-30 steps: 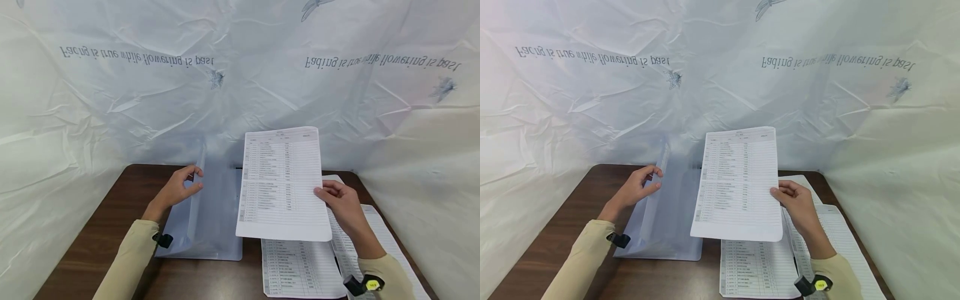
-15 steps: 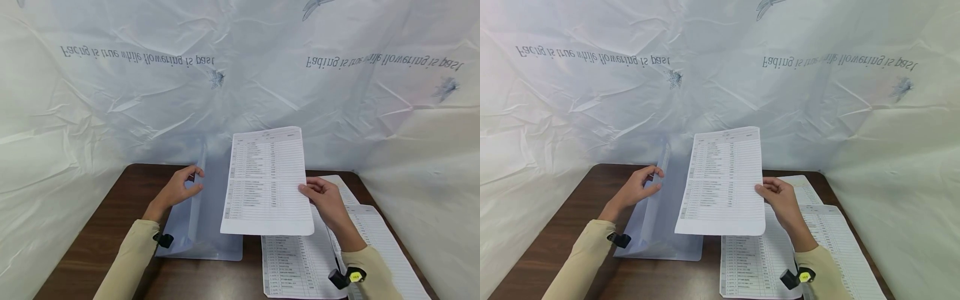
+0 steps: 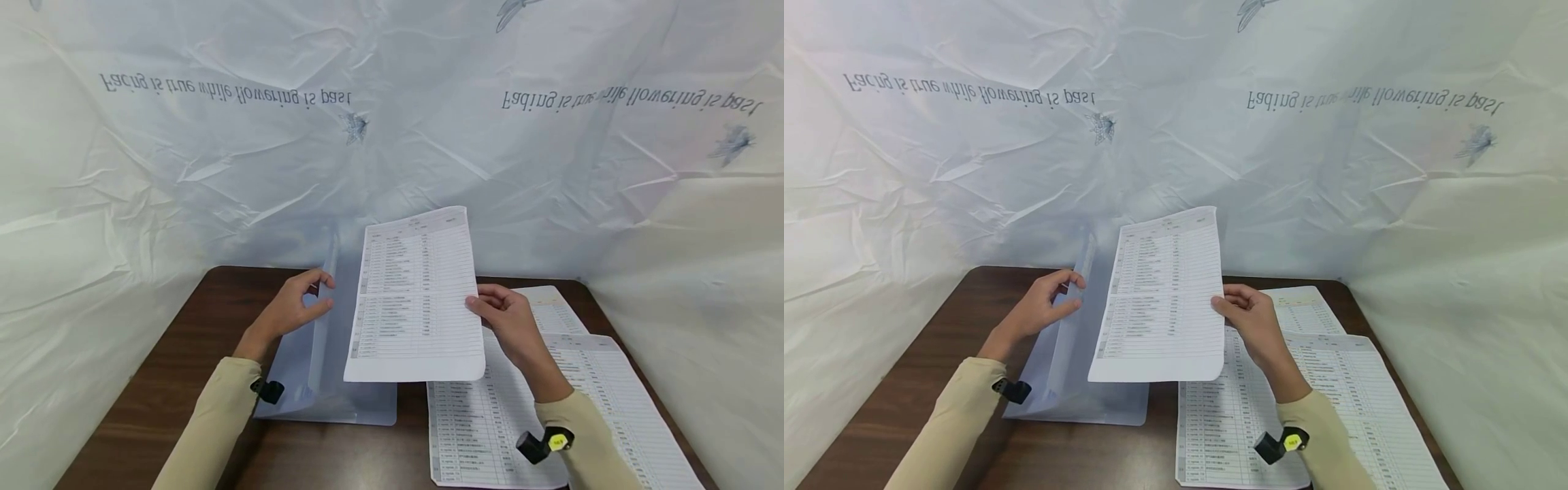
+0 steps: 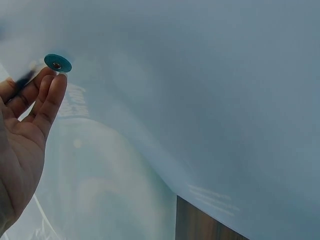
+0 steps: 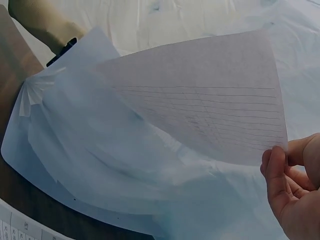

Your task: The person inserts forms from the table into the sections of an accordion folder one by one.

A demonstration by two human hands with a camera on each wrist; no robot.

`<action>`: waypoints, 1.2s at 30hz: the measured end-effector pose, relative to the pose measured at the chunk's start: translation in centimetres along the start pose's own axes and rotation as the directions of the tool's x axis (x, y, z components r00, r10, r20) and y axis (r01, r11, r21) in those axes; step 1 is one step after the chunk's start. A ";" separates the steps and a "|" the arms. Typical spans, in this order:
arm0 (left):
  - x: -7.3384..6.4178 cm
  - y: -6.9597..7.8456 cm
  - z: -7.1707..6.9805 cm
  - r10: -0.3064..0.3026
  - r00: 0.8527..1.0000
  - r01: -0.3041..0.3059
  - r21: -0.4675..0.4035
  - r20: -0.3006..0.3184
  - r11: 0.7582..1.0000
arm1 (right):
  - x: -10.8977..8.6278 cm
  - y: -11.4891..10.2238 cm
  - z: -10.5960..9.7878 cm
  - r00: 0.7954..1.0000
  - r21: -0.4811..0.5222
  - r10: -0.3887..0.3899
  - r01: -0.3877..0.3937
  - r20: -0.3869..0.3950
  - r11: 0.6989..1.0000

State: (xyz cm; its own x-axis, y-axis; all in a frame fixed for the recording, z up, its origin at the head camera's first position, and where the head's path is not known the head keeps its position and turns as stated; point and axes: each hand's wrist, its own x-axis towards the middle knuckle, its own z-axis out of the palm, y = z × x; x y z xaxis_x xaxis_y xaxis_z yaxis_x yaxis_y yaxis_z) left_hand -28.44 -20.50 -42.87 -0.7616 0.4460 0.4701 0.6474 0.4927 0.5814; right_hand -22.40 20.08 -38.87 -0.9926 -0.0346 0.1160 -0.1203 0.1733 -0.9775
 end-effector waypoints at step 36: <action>0.1 0.2 0.2 -0.006 1.000 0.007 -0.012 0.019 1.000 | 1.4 1.6 6.1 0.993 0.073 0.035 -0.043 0.114 0.996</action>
State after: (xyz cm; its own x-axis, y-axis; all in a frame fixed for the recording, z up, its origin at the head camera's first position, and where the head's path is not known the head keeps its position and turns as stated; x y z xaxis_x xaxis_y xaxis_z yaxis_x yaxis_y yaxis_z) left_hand -28.39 -20.18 -42.81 -0.7650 0.4572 0.4535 0.6421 0.4868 0.5922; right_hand -23.89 14.35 -41.30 -0.9882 -0.1403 0.0610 -0.0758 0.1027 -0.9918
